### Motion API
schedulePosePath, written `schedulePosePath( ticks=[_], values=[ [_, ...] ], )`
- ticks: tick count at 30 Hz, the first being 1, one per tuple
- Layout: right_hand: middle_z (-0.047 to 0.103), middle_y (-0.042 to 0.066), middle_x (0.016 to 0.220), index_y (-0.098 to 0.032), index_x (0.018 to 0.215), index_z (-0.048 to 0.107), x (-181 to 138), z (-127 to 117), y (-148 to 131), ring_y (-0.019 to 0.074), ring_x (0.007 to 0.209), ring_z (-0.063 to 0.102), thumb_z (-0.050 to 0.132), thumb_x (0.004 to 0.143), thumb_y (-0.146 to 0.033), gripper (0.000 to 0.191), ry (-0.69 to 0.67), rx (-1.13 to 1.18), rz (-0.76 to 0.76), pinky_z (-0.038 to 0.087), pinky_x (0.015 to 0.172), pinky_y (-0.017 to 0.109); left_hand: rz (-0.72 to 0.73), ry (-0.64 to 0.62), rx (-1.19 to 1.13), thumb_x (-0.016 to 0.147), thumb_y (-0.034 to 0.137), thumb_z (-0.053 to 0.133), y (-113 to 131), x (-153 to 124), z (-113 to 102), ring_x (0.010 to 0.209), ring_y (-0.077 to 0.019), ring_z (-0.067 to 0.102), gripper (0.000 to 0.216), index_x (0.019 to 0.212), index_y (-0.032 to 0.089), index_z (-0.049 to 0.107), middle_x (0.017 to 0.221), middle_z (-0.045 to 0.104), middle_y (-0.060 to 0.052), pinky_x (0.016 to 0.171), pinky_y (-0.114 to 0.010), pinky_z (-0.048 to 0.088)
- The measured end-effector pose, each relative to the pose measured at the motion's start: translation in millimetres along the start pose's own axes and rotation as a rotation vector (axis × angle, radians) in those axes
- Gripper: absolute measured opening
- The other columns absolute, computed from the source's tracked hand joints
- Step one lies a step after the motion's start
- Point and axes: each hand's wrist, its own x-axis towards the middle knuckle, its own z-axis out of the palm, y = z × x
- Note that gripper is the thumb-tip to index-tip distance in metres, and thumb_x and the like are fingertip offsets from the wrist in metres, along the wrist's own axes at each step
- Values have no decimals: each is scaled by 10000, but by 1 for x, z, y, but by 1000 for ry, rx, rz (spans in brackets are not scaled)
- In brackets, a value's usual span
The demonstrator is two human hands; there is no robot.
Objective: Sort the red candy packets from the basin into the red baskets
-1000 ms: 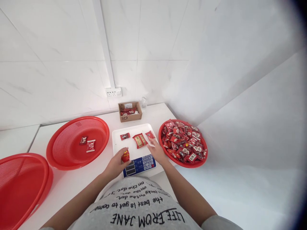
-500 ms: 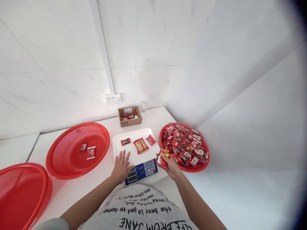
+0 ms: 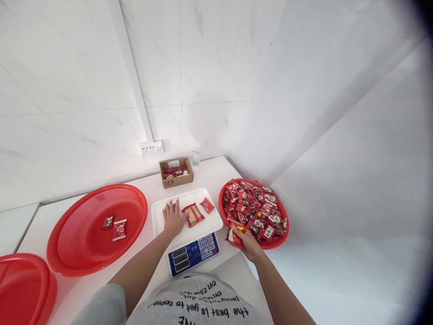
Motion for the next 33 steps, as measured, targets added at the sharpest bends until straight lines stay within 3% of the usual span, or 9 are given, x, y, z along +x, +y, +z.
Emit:
schedulePosePath(
  ticks=[4,9,12,16,20,24,29,33],
  values=[
    [695,36,953,-254,1157,551,2,-7,0,143,755,656,721,688,-365,511,-23,64,22,536,633,256,95,-105,-14,848,585,334,26,8,4,1379,-351,126,723,1440,186,217,1505,164,-192,1064,-569,141],
    [697,41,973,-263,1194,535,1,-10,0,155,756,663,732,679,-356,559,-38,92,28,541,659,276,258,-149,127,831,620,337,59,12,12,1375,-378,116,662,1418,325,257,1522,156,-121,1009,-669,103],
    [701,41,965,-256,1213,523,2,-12,2,164,765,667,746,669,-361,598,-62,112,25,539,696,288,378,-180,226,813,648,347,66,16,14,1374,-383,106,643,1396,387,278,1517,198,-82,986,-703,75],
    [701,41,991,-255,1230,506,5,-16,4,157,774,667,748,674,-356,615,-73,116,35,535,721,285,481,-257,258,836,610,356,58,18,11,1376,-339,146,595,1378,367,325,1485,283,-91,1022,-658,89],
    [697,39,1020,-259,1253,490,5,-19,5,145,794,663,726,703,-342,605,-83,105,46,529,756,287,508,-273,227,844,581,382,34,11,3,1374,-319,164,563,1350,337,379,1473,306,-96,1049,-619,100],
    [693,41,1035,-266,1281,472,5,-20,6,157,821,664,725,703,-340,635,-96,97,51,522,796,310,480,-225,225,843,592,368,16,2,-6,1383,-326,121,560,1330,320,412,1504,230,-90,1052,-628,61],
    [689,47,1051,-273,1322,433,7,-22,9,167,853,660,716,710,-360,680,-89,75,36,506,845,337,319,-164,181,838,631,309,41,8,0,1384,-353,77,668,1420,309,248,1519,172,-110,1031,-650,88],
    [688,50,1051,-262,1331,421,6,-22,10,162,832,660,711,717,-360,686,-84,69,24,505,836,331,350,-248,202,840,632,291,60,15,11,1357,-382,159,622,1393,349,300,1473,296,-106,986,-696,96]
  ],
)
